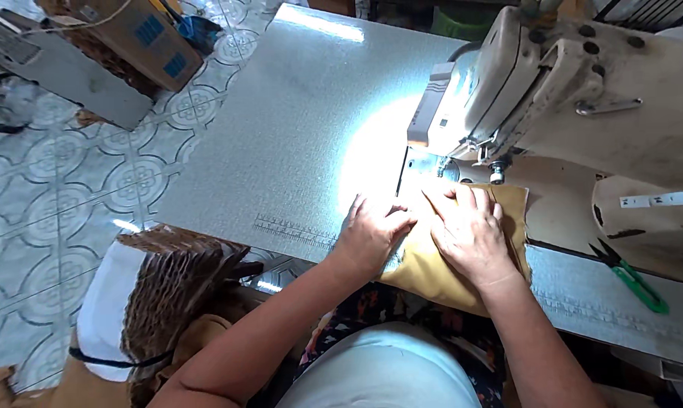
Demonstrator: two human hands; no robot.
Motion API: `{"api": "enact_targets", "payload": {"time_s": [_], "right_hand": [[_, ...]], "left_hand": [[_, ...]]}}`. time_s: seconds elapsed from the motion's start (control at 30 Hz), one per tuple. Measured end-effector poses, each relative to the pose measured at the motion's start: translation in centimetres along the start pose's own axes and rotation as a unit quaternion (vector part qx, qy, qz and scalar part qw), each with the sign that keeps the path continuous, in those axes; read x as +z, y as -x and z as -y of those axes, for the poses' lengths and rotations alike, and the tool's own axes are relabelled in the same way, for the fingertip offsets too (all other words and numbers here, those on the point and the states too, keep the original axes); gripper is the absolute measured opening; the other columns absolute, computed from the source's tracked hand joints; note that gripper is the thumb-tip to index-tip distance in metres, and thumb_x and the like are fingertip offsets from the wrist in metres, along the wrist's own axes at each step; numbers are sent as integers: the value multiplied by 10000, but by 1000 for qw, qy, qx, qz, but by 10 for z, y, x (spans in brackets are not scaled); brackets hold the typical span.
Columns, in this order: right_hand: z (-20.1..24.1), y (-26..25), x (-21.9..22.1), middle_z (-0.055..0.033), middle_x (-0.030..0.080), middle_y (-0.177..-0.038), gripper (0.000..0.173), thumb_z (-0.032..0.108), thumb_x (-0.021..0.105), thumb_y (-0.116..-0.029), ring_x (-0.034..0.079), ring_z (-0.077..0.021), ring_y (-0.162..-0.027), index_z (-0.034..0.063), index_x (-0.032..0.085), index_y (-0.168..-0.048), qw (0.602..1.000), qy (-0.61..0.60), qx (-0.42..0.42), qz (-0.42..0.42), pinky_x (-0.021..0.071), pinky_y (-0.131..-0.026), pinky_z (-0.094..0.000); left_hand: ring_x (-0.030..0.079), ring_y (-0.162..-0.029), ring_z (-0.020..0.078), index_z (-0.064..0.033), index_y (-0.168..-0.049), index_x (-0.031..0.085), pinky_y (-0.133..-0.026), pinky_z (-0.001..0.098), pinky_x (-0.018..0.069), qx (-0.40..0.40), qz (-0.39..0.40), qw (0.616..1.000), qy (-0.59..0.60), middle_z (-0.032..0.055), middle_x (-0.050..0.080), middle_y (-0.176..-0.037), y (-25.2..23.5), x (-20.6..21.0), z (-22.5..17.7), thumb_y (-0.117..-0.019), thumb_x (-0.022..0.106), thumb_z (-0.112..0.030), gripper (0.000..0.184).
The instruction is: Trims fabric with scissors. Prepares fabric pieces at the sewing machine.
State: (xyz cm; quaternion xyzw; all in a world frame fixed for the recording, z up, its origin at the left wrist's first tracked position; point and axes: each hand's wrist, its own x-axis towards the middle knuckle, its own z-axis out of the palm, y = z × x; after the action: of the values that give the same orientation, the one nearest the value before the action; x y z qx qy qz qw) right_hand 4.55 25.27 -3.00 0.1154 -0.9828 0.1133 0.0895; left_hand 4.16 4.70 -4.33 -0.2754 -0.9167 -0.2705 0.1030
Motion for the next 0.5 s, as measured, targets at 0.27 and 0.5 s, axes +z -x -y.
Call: {"api": "enact_targets", "payload": {"time_s": [0.27, 0.5], "right_hand": [[3, -16, -10, -148, 633, -1194, 459, 398, 401, -1003, 586, -393, -1155, 305, 652, -1377, 1000, -2, -8, 27, 487, -769, -564], [8, -29, -12, -168, 647, -1128, 385, 270, 529, -1007, 631, -405, -1086, 253, 653, -1371, 999, 22, 4, 43, 519, -742, -573]], "left_hand": [[615, -1240, 271, -163, -1038, 762, -1099, 623, 381, 30, 2, 997, -68, 41, 703, -1208, -4, 2, -8, -1024, 588, -348, 255], [594, -1301, 305, -153, -1097, 738, -1133, 768, 201, 53, 54, 992, -106, 12, 706, -1272, -12, -4, -8, -1027, 573, -370, 281]]}}
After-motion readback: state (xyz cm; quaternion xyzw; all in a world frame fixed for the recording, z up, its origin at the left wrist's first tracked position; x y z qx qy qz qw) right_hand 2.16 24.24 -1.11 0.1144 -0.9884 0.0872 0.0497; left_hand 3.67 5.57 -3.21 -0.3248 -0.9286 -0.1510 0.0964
